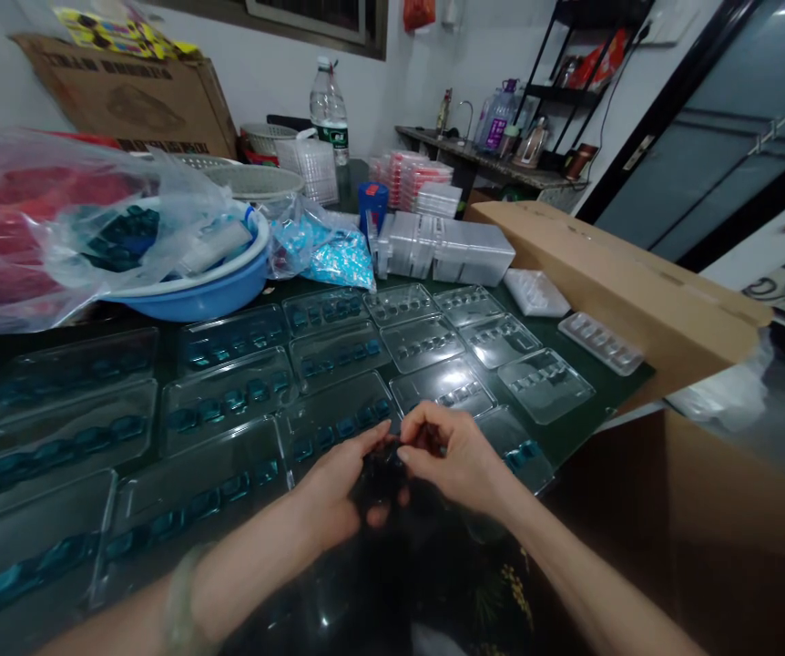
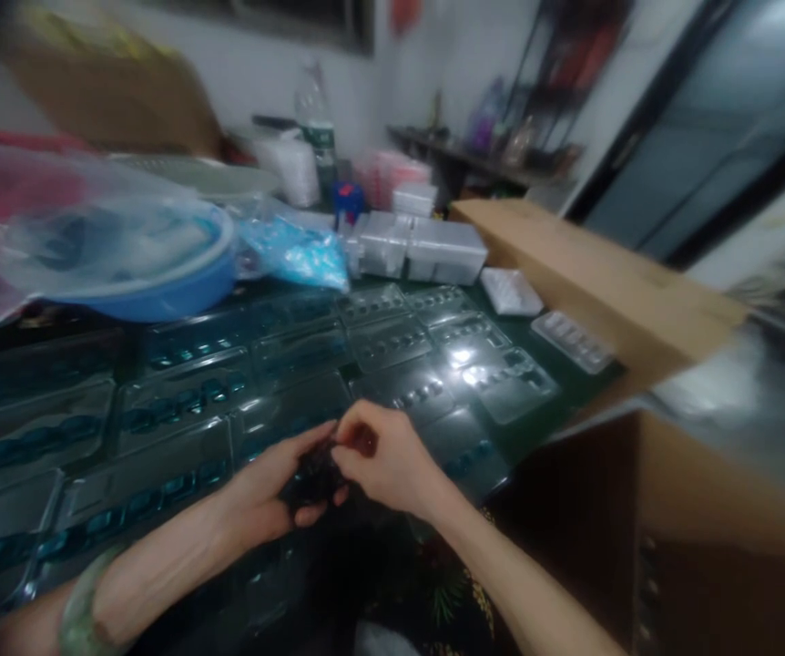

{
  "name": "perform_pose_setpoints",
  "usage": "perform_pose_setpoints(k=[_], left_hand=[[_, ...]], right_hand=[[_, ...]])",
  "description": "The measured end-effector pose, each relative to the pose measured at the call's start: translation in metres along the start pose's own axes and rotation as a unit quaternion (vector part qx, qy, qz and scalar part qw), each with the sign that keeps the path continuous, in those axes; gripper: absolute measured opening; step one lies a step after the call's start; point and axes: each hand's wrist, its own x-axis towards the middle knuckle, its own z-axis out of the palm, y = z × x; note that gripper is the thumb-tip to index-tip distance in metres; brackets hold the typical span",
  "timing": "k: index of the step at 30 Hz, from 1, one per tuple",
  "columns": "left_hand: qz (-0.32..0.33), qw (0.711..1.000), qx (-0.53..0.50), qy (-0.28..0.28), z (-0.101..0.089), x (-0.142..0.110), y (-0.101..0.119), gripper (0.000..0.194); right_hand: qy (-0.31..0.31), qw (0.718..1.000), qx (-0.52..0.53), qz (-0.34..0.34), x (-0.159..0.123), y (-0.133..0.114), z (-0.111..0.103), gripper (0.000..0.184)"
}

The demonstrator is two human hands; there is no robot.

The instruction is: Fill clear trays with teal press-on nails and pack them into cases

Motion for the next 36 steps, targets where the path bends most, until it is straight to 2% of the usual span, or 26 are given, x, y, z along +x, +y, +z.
perform_pose_setpoints(k=[3, 7, 9, 12, 16, 20, 23, 28, 36], left_hand=[[0.046, 0.999, 0.009, 0.023, 0.003, -0.008, 0.005, 0.031], [0.126, 0.989, 0.072, -0.003, 0.008, -0.021, 0.01, 0.024], [0.143, 0.985, 0.096, -0.003, 0.008, -0.022, 0.01, 0.019], [0.122, 0.988, 0.095, 0.021, 0.007, -0.02, 0.008, 0.02], [0.085, 0.992, 0.086, 0.037, 0.008, -0.017, 0.006, 0.025], [0.071, 0.994, 0.076, 0.033, 0.009, -0.017, 0.004, 0.028], [0.08, 0.994, 0.071, 0.024, 0.01, -0.015, 0.002, 0.025], [0.069, 0.996, 0.057, 0.013, 0.011, -0.011, -0.001, 0.019], [0.073, 0.996, 0.051, -0.006, 0.013, -0.011, -0.003, 0.018]], right_hand=[[0.043, 0.992, 0.116, 0.022, 0.002, 0.007, -0.007, 0.008], [0.08, 0.976, 0.195, 0.053, 0.001, 0.013, -0.007, 0.012], [0.085, 0.97, 0.218, 0.064, -0.001, 0.014, -0.003, 0.011], [0.117, 0.975, 0.18, 0.049, -0.003, 0.015, 0.004, 0.01], [0.189, 0.979, 0.074, -0.014, -0.009, 0.018, 0.012, 0.012], [0.194, 0.978, 0.005, -0.077, -0.014, 0.02, 0.015, 0.013], [0.192, 0.977, 0.008, -0.092, -0.017, 0.021, 0.015, 0.013], [0.193, 0.977, 0.047, -0.079, -0.019, 0.026, 0.014, 0.013], [0.225, 0.969, 0.015, -0.102, -0.027, 0.023, 0.019, 0.014]])
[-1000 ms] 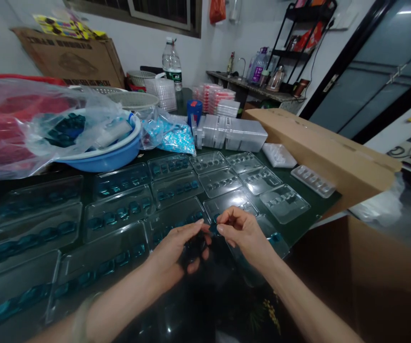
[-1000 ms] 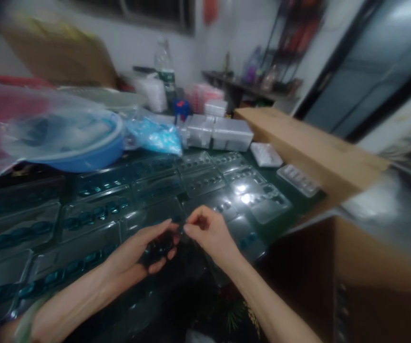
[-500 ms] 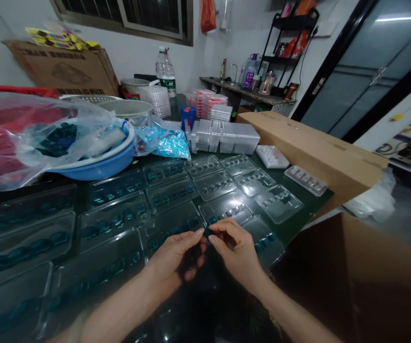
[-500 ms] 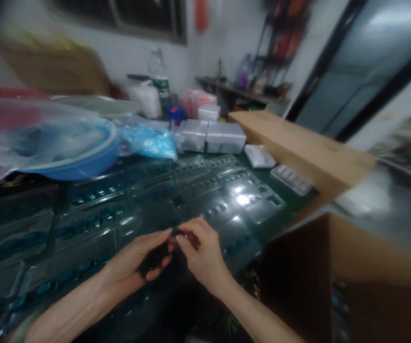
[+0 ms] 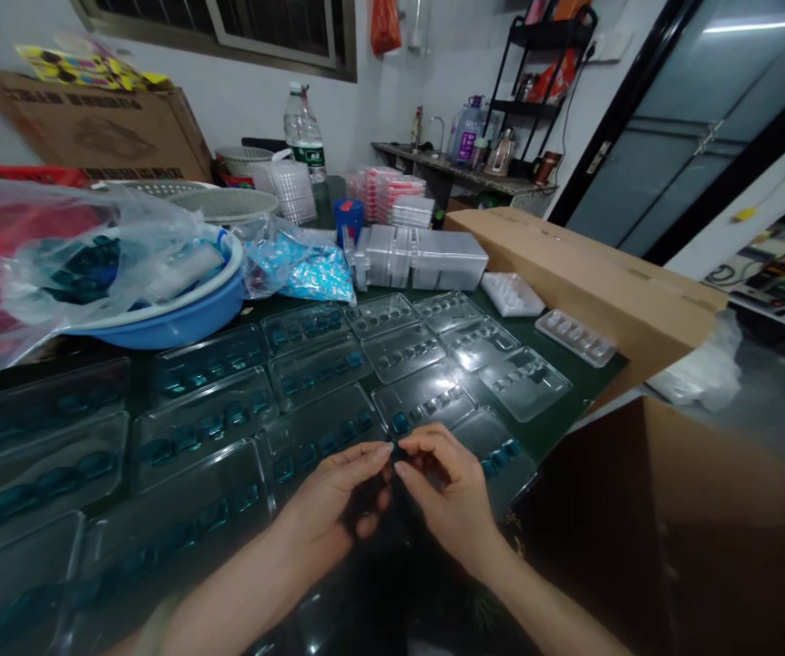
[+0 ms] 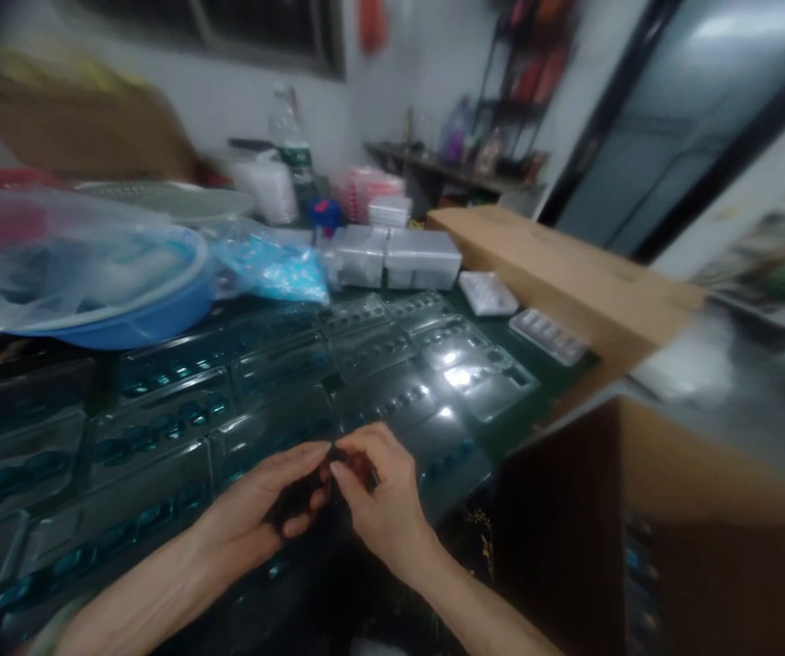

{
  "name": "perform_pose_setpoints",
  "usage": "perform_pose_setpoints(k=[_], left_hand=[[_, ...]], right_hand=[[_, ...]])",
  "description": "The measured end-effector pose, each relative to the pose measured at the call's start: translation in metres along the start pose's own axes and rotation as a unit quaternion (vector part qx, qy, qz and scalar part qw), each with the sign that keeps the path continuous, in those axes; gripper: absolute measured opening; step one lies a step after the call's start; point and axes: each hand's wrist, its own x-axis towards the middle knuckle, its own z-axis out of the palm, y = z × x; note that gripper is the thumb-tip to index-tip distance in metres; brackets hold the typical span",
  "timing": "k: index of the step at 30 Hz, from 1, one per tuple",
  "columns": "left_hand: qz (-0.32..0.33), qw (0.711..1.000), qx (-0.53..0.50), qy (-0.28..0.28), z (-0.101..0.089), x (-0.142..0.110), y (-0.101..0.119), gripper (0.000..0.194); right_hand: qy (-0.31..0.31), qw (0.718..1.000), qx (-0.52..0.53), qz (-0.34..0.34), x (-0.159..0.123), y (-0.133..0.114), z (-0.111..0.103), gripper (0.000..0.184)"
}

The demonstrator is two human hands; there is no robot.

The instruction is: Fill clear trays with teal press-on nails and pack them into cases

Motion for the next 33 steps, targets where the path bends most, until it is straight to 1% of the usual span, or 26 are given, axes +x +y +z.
perform_pose_setpoints(k=[5, 8, 12, 15, 18, 21, 24, 28, 33], left_hand=[[0.008, 1.0, 0.008, -0.011, 0.002, -0.001, -0.002, 0.019], [0.011, 0.999, 0.028, -0.019, 0.003, -0.001, -0.002, 0.019], [-0.016, 0.996, 0.079, -0.038, 0.005, 0.001, -0.002, 0.02], [-0.027, 0.996, 0.072, -0.042, 0.008, 0.003, 0.002, 0.022], [-0.023, 0.999, 0.041, -0.028, 0.006, 0.003, 0.009, 0.023], [-0.01, 0.999, 0.029, -0.021, 0.0, 0.002, 0.016, 0.024], [-0.005, 1.0, 0.026, -0.002, -0.007, 0.0, 0.02, 0.022], [-0.007, 1.0, 0.021, 0.015, -0.015, -0.002, 0.02, 0.022], [-0.004, 1.0, 0.018, 0.006, -0.02, -0.001, 0.02, 0.022]], right_hand=[[0.015, 1.0, 0.014, 0.023, -0.003, -0.001, 0.0, 0.021], [-0.009, 0.999, 0.025, 0.042, -0.007, -0.003, -0.004, 0.018], [-0.042, 0.997, 0.025, 0.062, -0.01, -0.005, -0.015, 0.013], [-0.036, 0.997, -0.027, 0.056, 0.001, 0.002, -0.027, 0.013], [-0.022, 0.992, -0.122, 0.029, 0.023, 0.016, -0.038, 0.014], [-0.046, 0.975, -0.216, -0.008, 0.045, 0.031, -0.043, 0.016], [-0.082, 0.955, -0.284, -0.027, 0.056, 0.041, -0.04, 0.015], [-0.113, 0.941, -0.316, -0.035, 0.059, 0.047, -0.035, 0.017], [-0.155, 0.937, -0.308, -0.063, 0.062, 0.045, -0.035, 0.024]])
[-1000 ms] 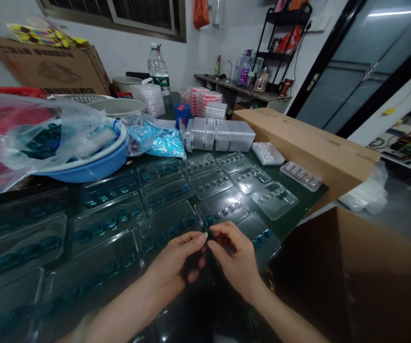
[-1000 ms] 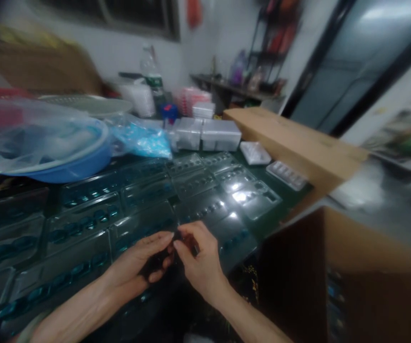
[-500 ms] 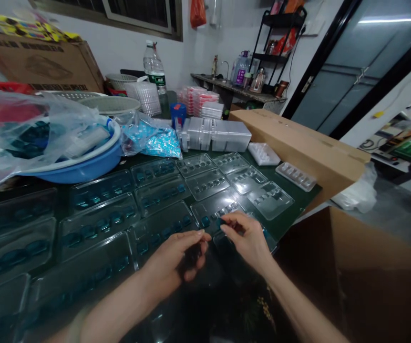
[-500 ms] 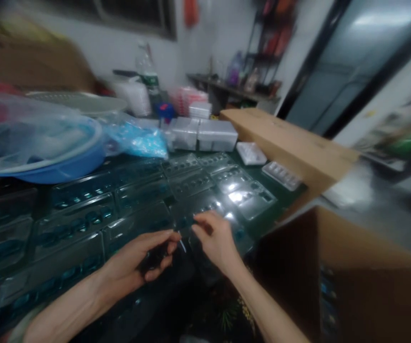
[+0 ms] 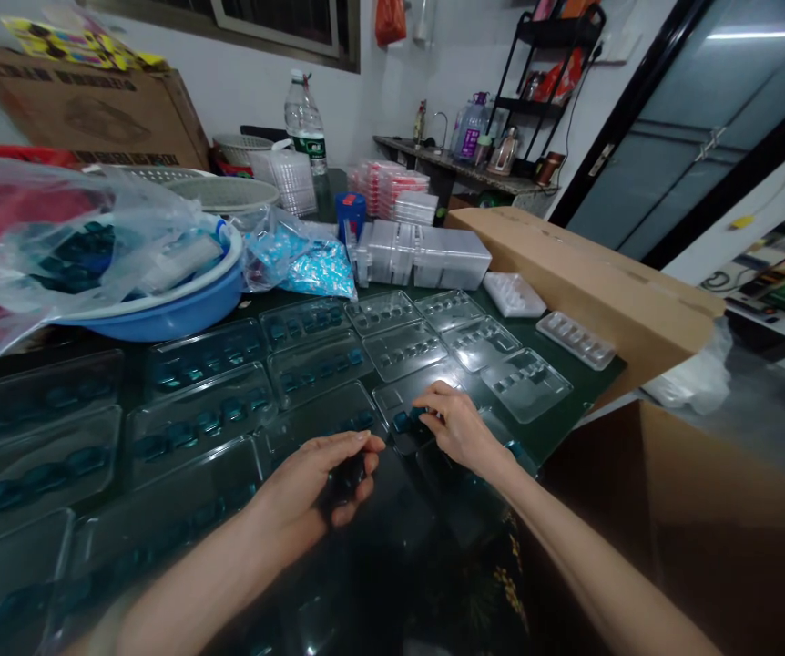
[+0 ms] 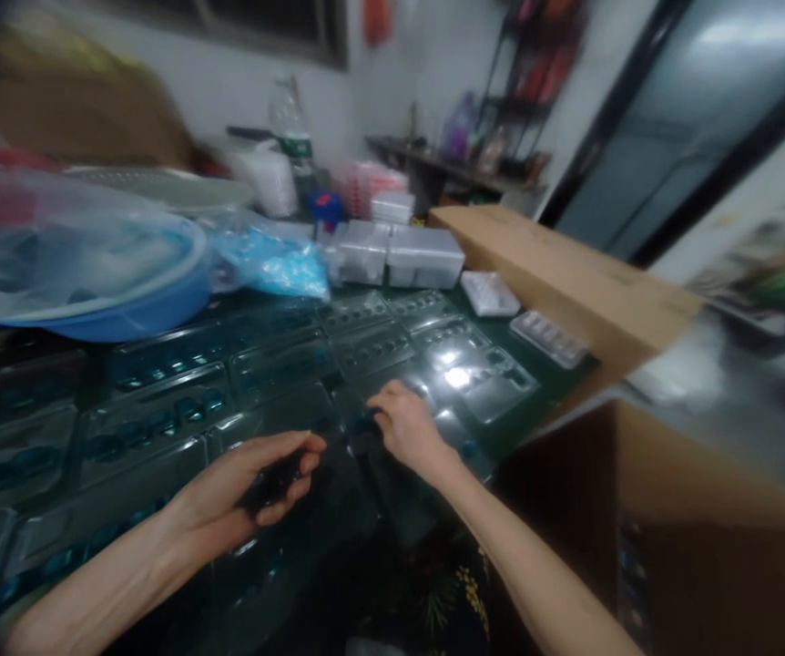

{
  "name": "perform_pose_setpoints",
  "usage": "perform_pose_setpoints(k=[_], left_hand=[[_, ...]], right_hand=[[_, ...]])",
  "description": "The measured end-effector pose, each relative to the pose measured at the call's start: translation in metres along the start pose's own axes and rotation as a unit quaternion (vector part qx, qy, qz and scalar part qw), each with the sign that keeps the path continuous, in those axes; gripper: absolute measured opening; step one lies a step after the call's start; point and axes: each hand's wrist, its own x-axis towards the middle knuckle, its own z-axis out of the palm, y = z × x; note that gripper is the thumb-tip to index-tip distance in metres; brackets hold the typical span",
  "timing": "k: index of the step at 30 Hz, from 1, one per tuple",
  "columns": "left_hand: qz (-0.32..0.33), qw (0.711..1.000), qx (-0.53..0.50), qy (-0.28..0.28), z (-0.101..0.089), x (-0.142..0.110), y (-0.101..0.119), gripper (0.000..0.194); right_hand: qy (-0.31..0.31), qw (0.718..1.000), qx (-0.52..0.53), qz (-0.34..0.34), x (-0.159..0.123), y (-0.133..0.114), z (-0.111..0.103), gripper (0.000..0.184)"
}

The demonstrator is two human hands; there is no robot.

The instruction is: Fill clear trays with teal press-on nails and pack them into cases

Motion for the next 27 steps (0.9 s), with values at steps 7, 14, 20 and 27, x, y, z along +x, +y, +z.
perform_pose_setpoints(k=[7, 14, 20, 27], left_hand=[[0.002, 1.0, -0.008, -0.002, -0.002, 0.0, 0.0, 0.023], [-0.033, 0.996, -0.076, 0.011, 0.001, 0.004, 0.002, 0.031], [-0.028, 0.984, -0.176, 0.008, 0.0, 0.014, 0.004, 0.028], [0.016, 0.958, -0.283, -0.038, 0.0, 0.02, 0.008, 0.025]], right_hand=[[-0.039, 0.995, -0.084, -0.045, 0.0, 0.001, 0.003, 0.028], [-0.048, 0.991, -0.114, -0.057, 0.001, -0.002, 0.009, 0.031], [0.007, 0.992, -0.113, -0.051, -0.005, -0.034, -0.014, 0.048], [0.065, 0.992, 0.108, -0.022, -0.039, -0.094, 0.01, 0.023]])
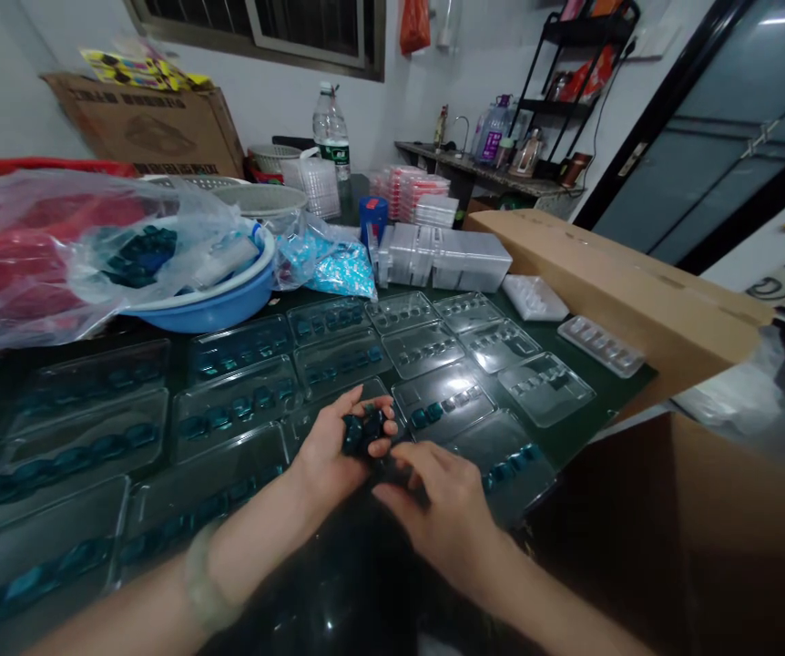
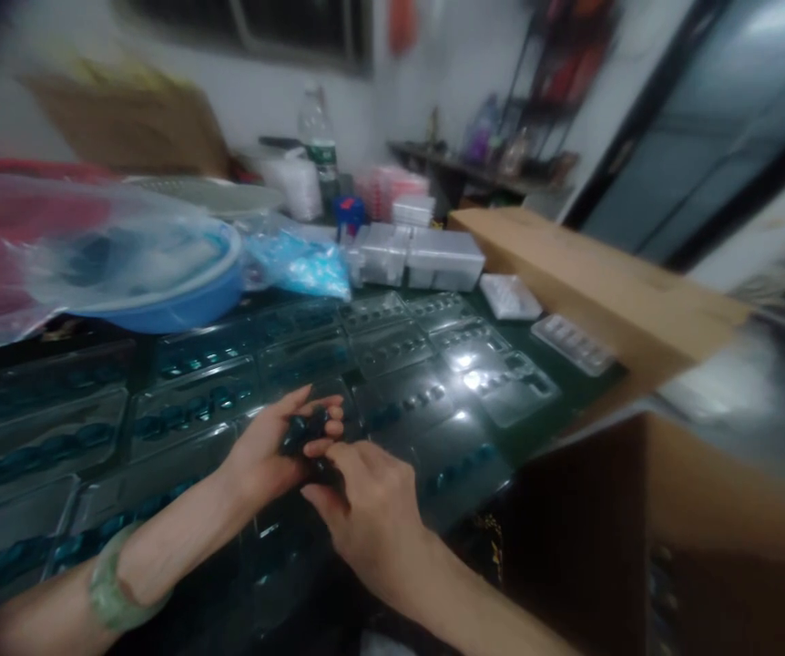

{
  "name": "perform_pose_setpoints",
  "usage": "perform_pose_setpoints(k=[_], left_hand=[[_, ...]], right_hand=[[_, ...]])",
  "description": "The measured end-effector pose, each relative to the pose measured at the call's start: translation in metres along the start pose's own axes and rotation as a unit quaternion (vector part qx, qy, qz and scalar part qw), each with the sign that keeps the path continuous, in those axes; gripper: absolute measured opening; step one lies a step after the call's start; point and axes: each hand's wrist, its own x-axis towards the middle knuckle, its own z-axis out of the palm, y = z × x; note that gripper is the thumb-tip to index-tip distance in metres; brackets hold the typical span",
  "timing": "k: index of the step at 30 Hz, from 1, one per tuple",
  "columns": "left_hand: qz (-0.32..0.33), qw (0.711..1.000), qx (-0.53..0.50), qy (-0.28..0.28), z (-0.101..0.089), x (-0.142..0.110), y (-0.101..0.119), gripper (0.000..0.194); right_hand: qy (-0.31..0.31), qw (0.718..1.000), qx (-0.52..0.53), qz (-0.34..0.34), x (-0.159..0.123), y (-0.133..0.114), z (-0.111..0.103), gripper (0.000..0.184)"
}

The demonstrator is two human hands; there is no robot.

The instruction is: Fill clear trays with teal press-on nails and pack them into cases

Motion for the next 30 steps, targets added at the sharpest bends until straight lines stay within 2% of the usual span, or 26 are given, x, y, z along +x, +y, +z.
perform_pose_setpoints(k=[3, 7, 11, 13, 16, 20, 24, 30], left_hand=[[0.001, 1.0, -0.018, -0.009, 0.007, -0.002, 0.0, 0.025], [0.028, 0.999, -0.021, -0.014, 0.016, -0.003, 0.001, 0.025], [0.053, 0.998, 0.025, 0.019, 0.013, 0.0, 0.004, 0.024], [0.045, 0.996, 0.075, 0.036, 0.009, 0.0, 0.003, 0.024], [0.029, 0.989, 0.144, 0.034, 0.004, -0.007, -0.003, 0.026], [0.07, 0.973, 0.22, -0.001, 0.005, -0.02, -0.013, 0.023], [0.13, 0.957, 0.261, 0.01, 0.011, -0.027, -0.017, 0.026], [0.195, 0.916, 0.35, -0.003, 0.013, -0.033, -0.02, 0.024]], right_hand=[[0.049, 0.995, 0.077, 0.039, -0.002, -0.002, 0.015, 0.016], [0.09, 0.977, 0.164, 0.098, 0.003, 0.0, 0.014, 0.006], [0.063, 0.931, 0.302, 0.197, 0.006, -0.001, 0.003, 0.007], [0.054, 0.904, 0.366, 0.216, 0.008, 0.001, 0.0, 0.01], [0.065, 0.886, 0.403, 0.218, 0.011, 0.005, -0.002, 0.013], [0.073, 0.878, 0.416, 0.227, 0.014, 0.009, 0.002, 0.013], [0.075, 0.874, 0.42, 0.234, 0.015, 0.009, 0.007, 0.013], [0.103, 0.926, 0.313, 0.182, 0.015, 0.005, 0.006, 0.013]])
